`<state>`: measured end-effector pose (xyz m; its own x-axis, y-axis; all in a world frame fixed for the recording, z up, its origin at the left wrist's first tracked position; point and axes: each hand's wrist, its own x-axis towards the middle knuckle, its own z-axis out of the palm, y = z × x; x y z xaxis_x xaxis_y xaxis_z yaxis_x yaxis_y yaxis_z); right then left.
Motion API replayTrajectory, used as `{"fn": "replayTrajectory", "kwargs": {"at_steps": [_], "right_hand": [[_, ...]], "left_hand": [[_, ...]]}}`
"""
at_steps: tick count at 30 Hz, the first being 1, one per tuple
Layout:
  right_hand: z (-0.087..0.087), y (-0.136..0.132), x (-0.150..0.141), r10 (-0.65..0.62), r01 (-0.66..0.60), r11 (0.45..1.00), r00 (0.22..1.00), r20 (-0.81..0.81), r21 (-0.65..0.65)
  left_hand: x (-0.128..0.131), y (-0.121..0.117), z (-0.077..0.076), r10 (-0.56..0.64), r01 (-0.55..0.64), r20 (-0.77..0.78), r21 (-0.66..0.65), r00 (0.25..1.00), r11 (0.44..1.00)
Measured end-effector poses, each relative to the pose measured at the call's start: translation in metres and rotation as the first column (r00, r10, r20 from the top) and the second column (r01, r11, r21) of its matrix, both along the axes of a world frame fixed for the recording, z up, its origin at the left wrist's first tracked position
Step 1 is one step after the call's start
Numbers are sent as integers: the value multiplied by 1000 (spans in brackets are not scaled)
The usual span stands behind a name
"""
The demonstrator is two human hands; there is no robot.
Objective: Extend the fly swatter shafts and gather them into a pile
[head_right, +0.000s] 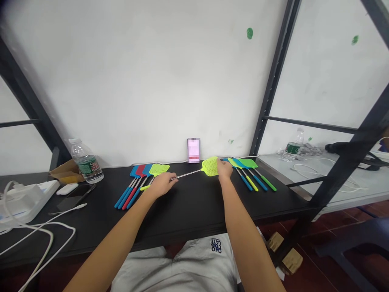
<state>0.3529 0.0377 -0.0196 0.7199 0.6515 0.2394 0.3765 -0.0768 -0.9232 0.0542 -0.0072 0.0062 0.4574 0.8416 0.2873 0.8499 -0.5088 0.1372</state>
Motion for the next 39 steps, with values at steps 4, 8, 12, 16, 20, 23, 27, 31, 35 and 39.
{"fn": "replayTrajectory", "kwargs": {"at_steps": [4,8,12,16,20,23,27,31,35,39], "right_hand": [[-1,-6,2,122,-28,968,922,368,-251],[-3,-8,7,128,36,938,889,439,-345],[-5,-7,17,103,64,928,903,418,-367],[-6,-8,21,108,61,928,901,421,-367],[-5,-7,20,137,36,920,903,408,-389],[-4,-7,19,159,22,914,899,409,-404],[-1,-9,16,182,2,915,890,417,-403],[1,-12,11,177,4,920,888,425,-391],[4,-15,4,170,7,927,882,439,-374],[6,-18,-3,200,-32,931,877,437,-364]], "left_hand": [[-3,5,-3,0,2,-31,52,1000,999],[-17,8,-8,15,-12,-62,46,998,999],[-35,7,-7,41,-39,-50,24,998,999],[-44,5,0,80,-81,-14,-22,997,997],[-44,2,5,52,-53,48,14,997,998],[-43,0,5,56,-59,79,39,995,997],[-44,1,4,63,-67,83,57,995,996],[-42,1,2,65,-72,81,84,995,994],[-41,-1,2,65,-72,70,114,995,991],[-39,-2,2,48,-55,56,116,997,992]]}}
